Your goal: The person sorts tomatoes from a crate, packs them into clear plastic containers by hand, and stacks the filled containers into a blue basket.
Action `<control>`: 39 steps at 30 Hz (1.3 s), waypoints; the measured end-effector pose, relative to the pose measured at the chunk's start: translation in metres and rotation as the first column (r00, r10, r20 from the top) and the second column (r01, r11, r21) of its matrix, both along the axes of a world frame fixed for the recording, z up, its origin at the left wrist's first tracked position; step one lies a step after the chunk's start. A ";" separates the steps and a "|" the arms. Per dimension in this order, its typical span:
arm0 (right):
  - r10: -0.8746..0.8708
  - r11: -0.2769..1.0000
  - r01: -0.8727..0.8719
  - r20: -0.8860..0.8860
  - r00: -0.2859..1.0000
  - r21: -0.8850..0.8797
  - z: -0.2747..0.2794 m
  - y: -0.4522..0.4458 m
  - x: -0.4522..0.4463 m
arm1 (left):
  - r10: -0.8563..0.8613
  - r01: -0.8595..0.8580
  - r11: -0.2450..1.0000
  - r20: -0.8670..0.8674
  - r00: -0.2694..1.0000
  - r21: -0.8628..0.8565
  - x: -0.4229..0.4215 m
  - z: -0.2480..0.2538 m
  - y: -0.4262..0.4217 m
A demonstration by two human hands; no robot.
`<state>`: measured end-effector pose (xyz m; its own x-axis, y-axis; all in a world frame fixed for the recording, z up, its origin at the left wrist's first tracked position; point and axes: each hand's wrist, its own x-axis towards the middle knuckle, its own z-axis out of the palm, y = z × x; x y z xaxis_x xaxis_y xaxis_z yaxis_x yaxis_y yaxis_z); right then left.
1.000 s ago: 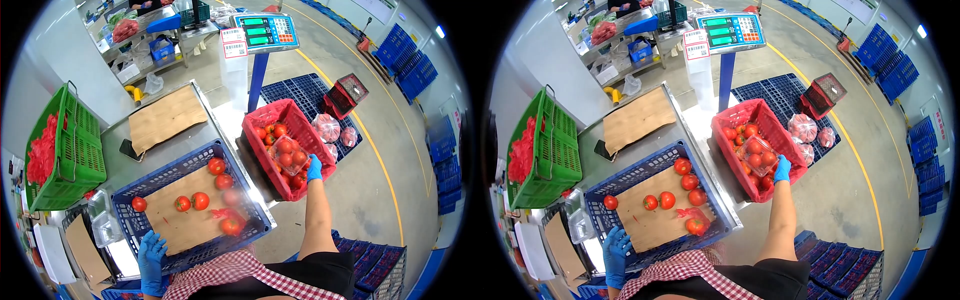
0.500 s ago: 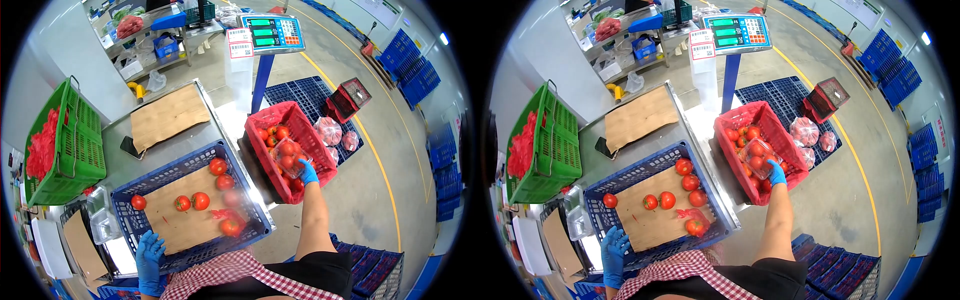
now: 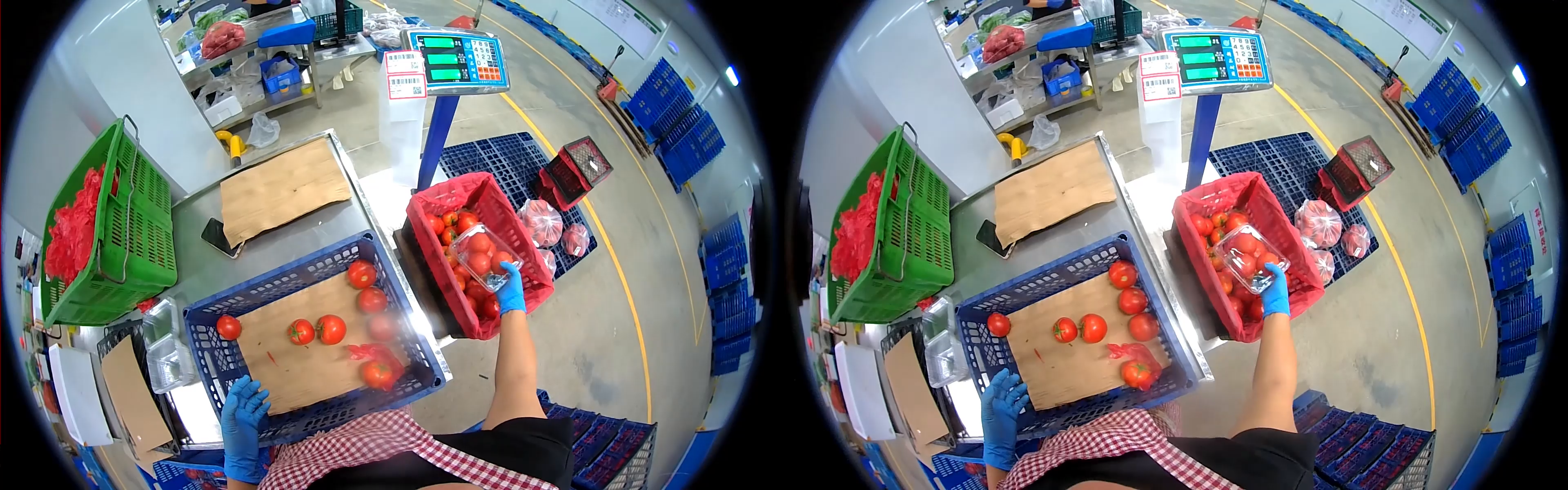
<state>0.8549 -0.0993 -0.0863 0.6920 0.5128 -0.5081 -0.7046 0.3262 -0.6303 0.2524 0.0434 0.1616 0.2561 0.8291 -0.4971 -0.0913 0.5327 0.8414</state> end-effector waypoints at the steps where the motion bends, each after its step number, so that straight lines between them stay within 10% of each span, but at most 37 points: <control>1: 0.009 1.000 -0.010 0.014 1.000 0.026 0.011 -0.001 -0.003 | 0.001 -0.001 1.000 0.002 1.000 -0.007 -0.001 -0.002 -0.001; 10: 0.434 0.888 -0.453 0.182 0.882 0.078 0.187 -0.009 -0.102 | -0.221 0.221 0.975 0.001 0.975 0.025 0.034 0.005 -0.001; 16: 0.806 0.566 -0.824 0.187 0.561 0.033 0.266 0.050 -0.251 | -0.415 0.425 0.905 0.207 0.886 -0.004 0.043 0.023 -0.015; 17: 0.843 0.519 -0.855 0.162 0.512 0.000 0.272 0.061 -0.276 | -0.364 0.390 0.921 0.413 0.835 0.024 0.038 0.018 -0.017; 30: 0.929 -0.048 -0.967 0.344 -0.135 -0.250 0.284 0.118 -0.528 | 0.213 -0.267 0.962 0.469 0.857 0.053 -0.186 -0.017 -0.138; 33: 0.866 -0.144 -0.954 0.433 -0.250 -0.264 0.311 0.113 -0.573 | 0.527 -0.593 0.784 0.699 0.484 -0.180 -0.244 0.003 -0.202; 39: 0.853 -0.338 -0.847 0.246 -0.460 -0.410 0.312 0.107 -0.667 | 0.888 -0.924 0.306 0.418 0.190 -0.230 -0.402 -0.047 -0.310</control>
<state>0.1884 0.0080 0.2253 -0.6170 0.6185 -0.4866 0.2159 -0.4616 -0.8604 -0.1498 -0.2669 0.1150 -0.5520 0.6517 -0.5202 -0.7890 -0.2065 0.5786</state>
